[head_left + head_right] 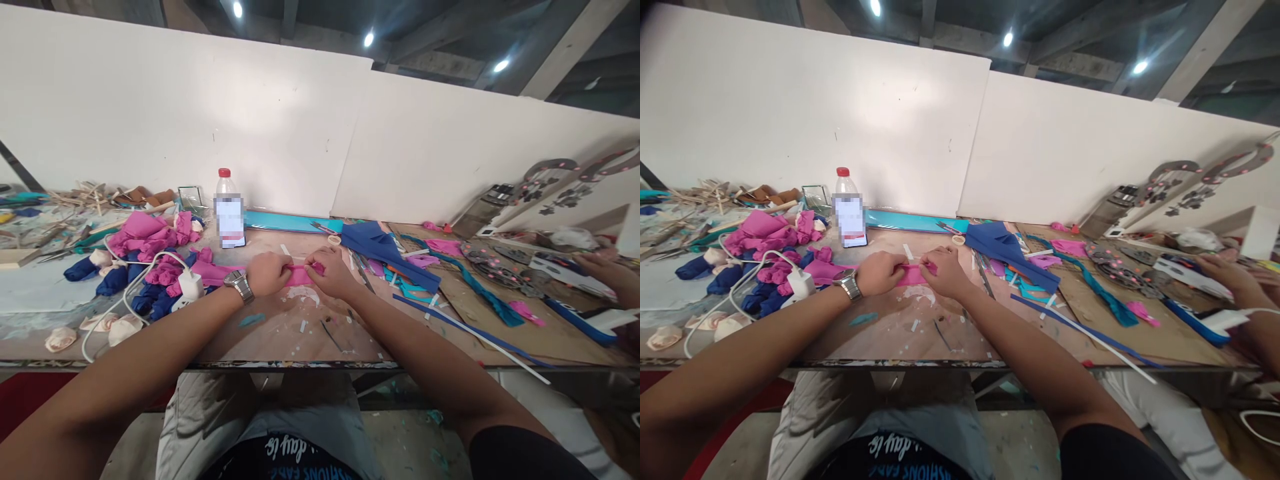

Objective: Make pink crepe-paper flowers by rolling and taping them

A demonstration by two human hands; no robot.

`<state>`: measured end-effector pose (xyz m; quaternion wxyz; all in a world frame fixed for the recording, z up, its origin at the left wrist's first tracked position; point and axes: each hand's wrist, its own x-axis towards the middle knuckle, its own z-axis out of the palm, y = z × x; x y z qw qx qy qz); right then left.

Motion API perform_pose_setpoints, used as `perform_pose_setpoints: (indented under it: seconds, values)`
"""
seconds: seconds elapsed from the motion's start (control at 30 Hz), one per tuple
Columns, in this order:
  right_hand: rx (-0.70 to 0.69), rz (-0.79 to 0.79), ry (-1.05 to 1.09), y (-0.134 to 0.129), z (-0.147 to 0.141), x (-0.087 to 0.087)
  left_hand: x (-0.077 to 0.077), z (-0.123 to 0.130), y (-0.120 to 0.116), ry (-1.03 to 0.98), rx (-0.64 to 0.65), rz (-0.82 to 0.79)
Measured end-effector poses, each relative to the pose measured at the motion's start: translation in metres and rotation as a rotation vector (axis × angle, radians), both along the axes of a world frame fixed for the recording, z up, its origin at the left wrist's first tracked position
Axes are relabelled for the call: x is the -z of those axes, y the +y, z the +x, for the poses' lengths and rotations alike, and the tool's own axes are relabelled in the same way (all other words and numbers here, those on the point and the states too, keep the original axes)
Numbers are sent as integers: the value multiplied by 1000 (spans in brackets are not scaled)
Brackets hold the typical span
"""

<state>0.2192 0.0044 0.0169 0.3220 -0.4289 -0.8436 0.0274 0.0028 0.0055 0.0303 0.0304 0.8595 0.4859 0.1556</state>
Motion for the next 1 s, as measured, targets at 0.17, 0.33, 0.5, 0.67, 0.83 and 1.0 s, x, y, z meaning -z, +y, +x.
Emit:
perform_pose_setpoints:
  seconds: [0.17,0.33,0.5,0.67,0.83,1.0]
  values:
    - [13,6,-4,0,0,-1,-1,-1,2,3,-50,-3]
    - [5,-6,-9,1,1,0,-2,-1,2,-2,-57,-18]
    - [26,-8,-3,0,0,0,-2,0,2,-4,-83,-30]
    - [-13,-3,-8,0,1,1,-2,-1,0,-17,-61,-32]
    - [-97,-10,-24,-1,1,1,0,0,-2,-75,44,-16]
    - [-26,-21,-29,0,0,1,5,0,2,-61,84,2]
